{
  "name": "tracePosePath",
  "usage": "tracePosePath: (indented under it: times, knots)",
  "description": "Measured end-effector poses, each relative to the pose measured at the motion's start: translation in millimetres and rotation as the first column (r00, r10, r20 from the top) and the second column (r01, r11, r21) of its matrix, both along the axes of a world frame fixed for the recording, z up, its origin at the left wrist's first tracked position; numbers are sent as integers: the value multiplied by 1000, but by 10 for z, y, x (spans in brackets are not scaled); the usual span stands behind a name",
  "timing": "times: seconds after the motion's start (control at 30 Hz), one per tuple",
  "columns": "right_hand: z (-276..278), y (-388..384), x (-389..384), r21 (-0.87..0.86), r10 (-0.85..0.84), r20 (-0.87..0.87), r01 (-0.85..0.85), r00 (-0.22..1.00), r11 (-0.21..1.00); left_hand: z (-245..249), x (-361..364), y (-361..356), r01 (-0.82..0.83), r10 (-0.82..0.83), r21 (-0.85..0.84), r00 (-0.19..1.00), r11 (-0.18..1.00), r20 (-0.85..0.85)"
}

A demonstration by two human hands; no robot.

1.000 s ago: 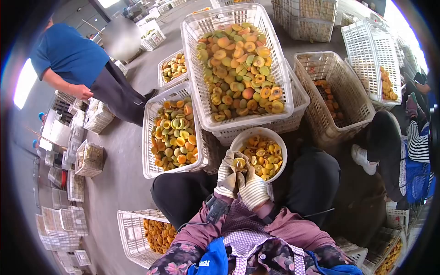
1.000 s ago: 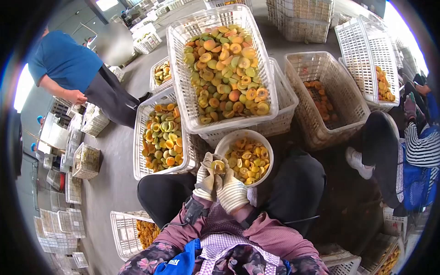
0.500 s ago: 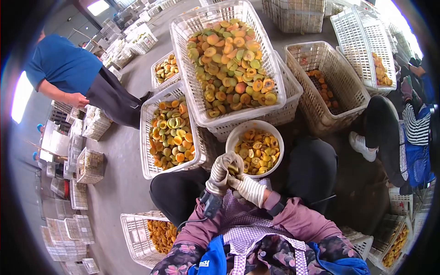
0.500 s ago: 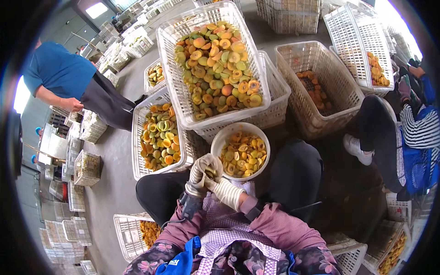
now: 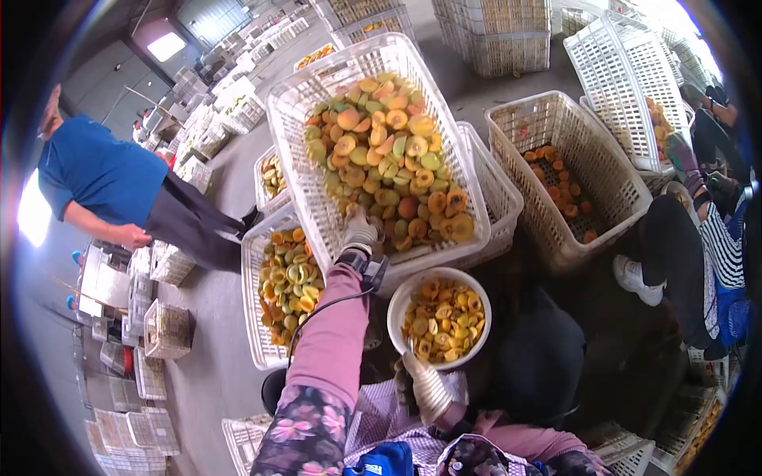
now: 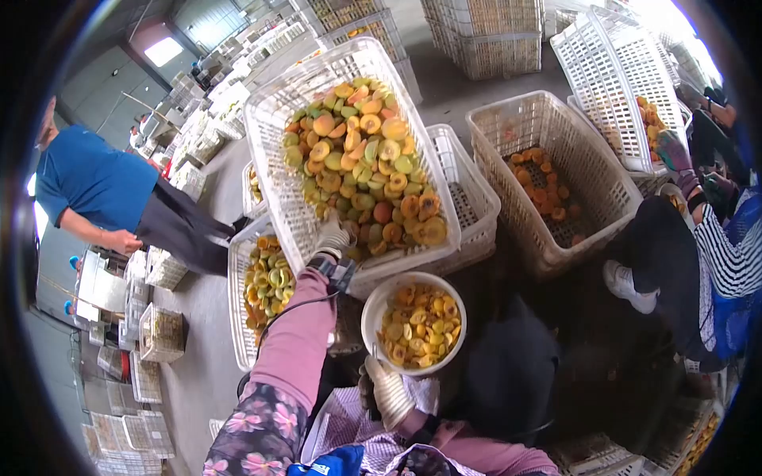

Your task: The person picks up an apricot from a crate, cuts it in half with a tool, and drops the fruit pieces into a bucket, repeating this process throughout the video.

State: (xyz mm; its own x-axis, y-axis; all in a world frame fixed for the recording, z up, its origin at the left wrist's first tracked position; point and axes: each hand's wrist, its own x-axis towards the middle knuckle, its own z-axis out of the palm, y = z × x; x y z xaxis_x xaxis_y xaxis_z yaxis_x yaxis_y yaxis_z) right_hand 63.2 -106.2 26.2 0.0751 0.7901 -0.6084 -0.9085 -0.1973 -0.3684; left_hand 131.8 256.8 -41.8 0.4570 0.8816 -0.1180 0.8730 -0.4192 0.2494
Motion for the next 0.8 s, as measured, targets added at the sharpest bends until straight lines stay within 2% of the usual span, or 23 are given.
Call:
tracePosePath:
  times: [0.03, 0.07, 0.17, 0.2, 0.23, 0.27, 0.3, 0.33, 0.37, 0.4, 0.47, 0.5, 0.53, 0.57, 0.67, 0.73, 0.77, 0.8]
  knots:
    - [-31, 17, 0, 22, -22, 69, 20, 997, 1000, 132, 49, -193, -31, 31, 3, 998, 1000, -55]
    - [-45, 32, 0, 25, -42, 60, 40, 997, 999, -161, 0, 48, 90, -90, -4, 996, 996, 6]
    - [-74, 48, 1, 27, -61, 69, 60, 996, 998, -119, 8, -4, 101, -102, -36, 994, 994, -32]
    - [-83, 31, -21, 23, -63, 93, 61, 994, 998, -58, -24, -65, 183, -184, -15, 980, 983, -80]
    - [-66, 12, -30, 24, -54, 90, 52, 994, 998, -14, -97, -173, 174, -175, -14, 981, 985, -83]
    - [-39, 15, -7, 16, -46, 129, 44, 991, 999, 54, -153, -349, 202, -80, -299, 924, 933, 374]
    - [-28, -3, -1, 6, -37, 167, 36, 985, 999, 129, -215, -585, 342, 157, -508, 689, 790, 707]
    - [-164, 14, -38, 97, -129, 302, 104, 944, 990, 199, -300, -867, 549, 464, -581, 352, 601, 813]
    - [-588, 168, -155, 307, -386, 617, 242, 686, 921, 325, -378, -1197, 762, 750, -493, 12, 421, 661]
    - [-522, 122, -114, 256, -334, 693, 215, 639, 942, 699, -482, -1741, 713, 731, -537, 49, 452, 681]
    - [-398, 118, 10, 162, -237, 829, 187, 507, 969, 895, -770, -2368, 617, 694, -632, 185, 469, 696]
    - [-388, 116, 32, 125, -193, 887, 183, 420, 975, 824, -890, -2495, 570, 672, -680, 276, 461, 687]
    - [-417, 115, 25, 162, -211, 898, 157, 387, 974, 804, -959, -2626, 610, 673, -632, 209, 477, 710]
    - [-447, 65, -4, 66, -93, 903, 78, 419, 995, 692, -1028, -2699, 579, 691, -652, 198, 490, 695]
    - [-550, 16, -97, 28, -32, 930, 15, 366, 999, 604, -1209, -2824, 493, 668, -664, 202, 562, 716]
    - [-308, -61, -49, -121, 141, 930, -81, 340, 989, 475, -1257, -2816, 464, 757, -706, 106, 535, 644]
    - [-248, -93, -50, -123, 143, 930, -78, 339, 989, 454, -1285, -2855, 467, 759, -707, 108, 532, 642]
    - [-197, -107, -44, -137, 161, 941, -98, 297, 986, 489, -1292, -2899, 463, 710, -663, 96, 588, 697]
